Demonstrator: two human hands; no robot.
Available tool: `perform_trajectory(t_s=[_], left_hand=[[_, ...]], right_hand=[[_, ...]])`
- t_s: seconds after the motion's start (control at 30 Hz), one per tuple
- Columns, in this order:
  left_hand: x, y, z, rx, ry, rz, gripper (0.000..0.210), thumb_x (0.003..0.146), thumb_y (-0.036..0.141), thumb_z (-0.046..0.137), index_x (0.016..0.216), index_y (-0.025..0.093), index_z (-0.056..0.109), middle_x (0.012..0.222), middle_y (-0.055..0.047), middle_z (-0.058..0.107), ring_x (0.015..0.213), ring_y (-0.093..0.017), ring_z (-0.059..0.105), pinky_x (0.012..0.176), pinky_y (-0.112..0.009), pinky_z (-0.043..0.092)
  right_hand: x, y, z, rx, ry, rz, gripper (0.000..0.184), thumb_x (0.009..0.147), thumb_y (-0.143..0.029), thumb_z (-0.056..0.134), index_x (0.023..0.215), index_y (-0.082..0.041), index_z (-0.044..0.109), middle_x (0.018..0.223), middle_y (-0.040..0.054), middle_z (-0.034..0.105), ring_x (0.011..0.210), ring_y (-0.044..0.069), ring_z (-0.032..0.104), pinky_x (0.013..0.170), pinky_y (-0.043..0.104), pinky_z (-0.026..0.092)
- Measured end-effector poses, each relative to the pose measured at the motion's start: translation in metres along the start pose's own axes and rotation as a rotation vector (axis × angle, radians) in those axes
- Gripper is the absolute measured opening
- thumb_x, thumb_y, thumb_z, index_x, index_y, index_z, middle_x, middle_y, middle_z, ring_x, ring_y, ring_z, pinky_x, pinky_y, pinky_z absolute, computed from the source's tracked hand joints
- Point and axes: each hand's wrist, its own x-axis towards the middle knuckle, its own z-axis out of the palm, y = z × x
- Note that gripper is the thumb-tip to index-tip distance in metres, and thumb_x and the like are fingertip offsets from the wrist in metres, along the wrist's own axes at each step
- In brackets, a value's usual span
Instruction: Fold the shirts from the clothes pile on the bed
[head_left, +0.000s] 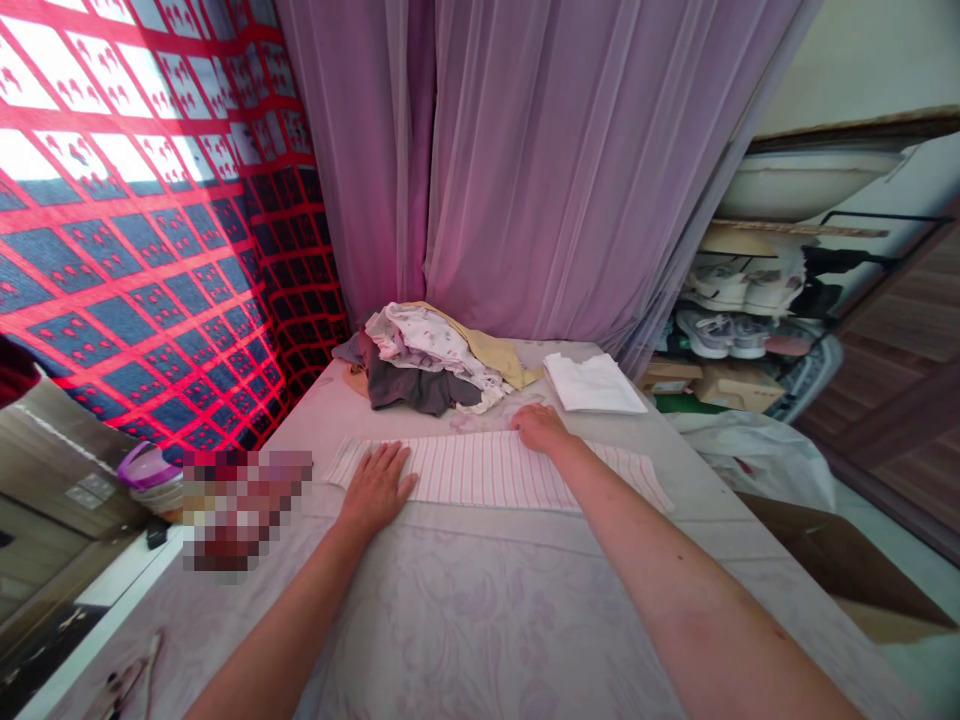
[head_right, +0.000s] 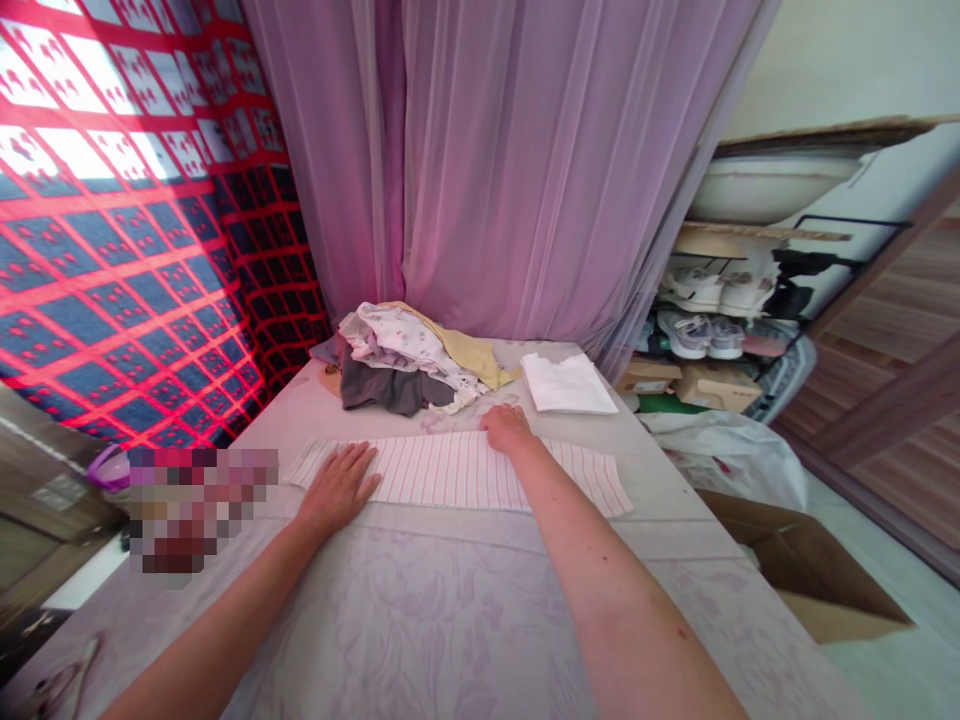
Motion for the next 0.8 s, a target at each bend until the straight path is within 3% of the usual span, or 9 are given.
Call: perform_trajectory(t_s=[0.2, 0.37, 0.47, 0.57, 0.7, 0.8], left_hand=[[0.0, -0.002, 0.005, -0.024, 0.032, 0.001, 0.054, 0.091, 0.048, 0.033, 0.134, 0.019, 0.049, 0.142, -0.01, 0.047, 0.133, -0.028, 0.038, 0.11, -0.047, 0.028], [-0.001, -0.003, 0.007, -0.043, 0.06, 0.012, 0.052, 0.091, 0.047, 0.035, 0.133, 0.02, 0.049, 0.142, -0.01, 0.047, 0.133, -0.027, 0.039, 0.11, -0.047, 0.028], [-0.001, -0.001, 0.004, -0.034, 0.051, 0.013, 0.052, 0.092, 0.047, 0.035, 0.133, 0.019, 0.049, 0.142, -0.01, 0.047, 0.133, -0.027, 0.038, 0.11, -0.047, 0.027], [-0.002, 0.001, 0.001, -0.024, 0.012, -0.008, 0.052, 0.091, 0.046, 0.036, 0.134, 0.018, 0.048, 0.142, -0.01, 0.047, 0.133, -0.027, 0.038, 0.11, -0.046, 0.027], [-0.002, 0.002, 0.0, -0.035, 0.003, -0.016, 0.051, 0.091, 0.047, 0.036, 0.133, 0.02, 0.049, 0.141, -0.01, 0.048, 0.132, -0.027, 0.039, 0.11, -0.047, 0.026], [-0.002, 0.001, 0.001, -0.046, 0.021, -0.022, 0.05, 0.091, 0.048, 0.037, 0.133, 0.023, 0.049, 0.142, -0.009, 0.046, 0.133, -0.027, 0.038, 0.111, -0.046, 0.025]], right_hand=[[-0.01, 0.004, -0.008, -0.115, -0.06, -0.097, 0.033, 0.08, -0.012, 0.045, 0.098, -0.024, 0.07, 0.112, 0.0074, 0.066, 0.111, 0.022, 0.05, 0.093, 0.036, 0.03], [-0.003, 0.004, -0.012, -0.177, -0.121, -0.094, 0.033, 0.08, -0.013, 0.048, 0.102, -0.024, 0.07, 0.114, 0.0096, 0.066, 0.112, 0.024, 0.051, 0.097, 0.039, 0.028], [0.004, 0.006, -0.015, -0.181, -0.143, -0.045, 0.024, 0.08, -0.022, 0.054, 0.095, -0.021, 0.072, 0.11, 0.0118, 0.067, 0.112, 0.027, 0.053, 0.099, 0.042, 0.028], [0.009, 0.01, -0.014, -0.138, -0.14, 0.025, 0.026, 0.083, -0.033, 0.052, 0.093, -0.019, 0.072, 0.108, 0.013, 0.068, 0.108, 0.028, 0.056, 0.095, 0.043, 0.033], [0.01, 0.013, 0.0, -0.032, -0.055, 0.163, 0.034, 0.086, -0.036, 0.048, 0.11, -0.019, 0.065, 0.116, 0.0121, 0.064, 0.106, 0.024, 0.058, 0.086, 0.036, 0.04], [0.003, 0.007, 0.015, 0.047, 0.058, 0.29, 0.038, 0.087, -0.028, 0.045, 0.122, -0.019, 0.056, 0.118, 0.0118, 0.062, 0.106, 0.022, 0.058, 0.082, 0.032, 0.041]])
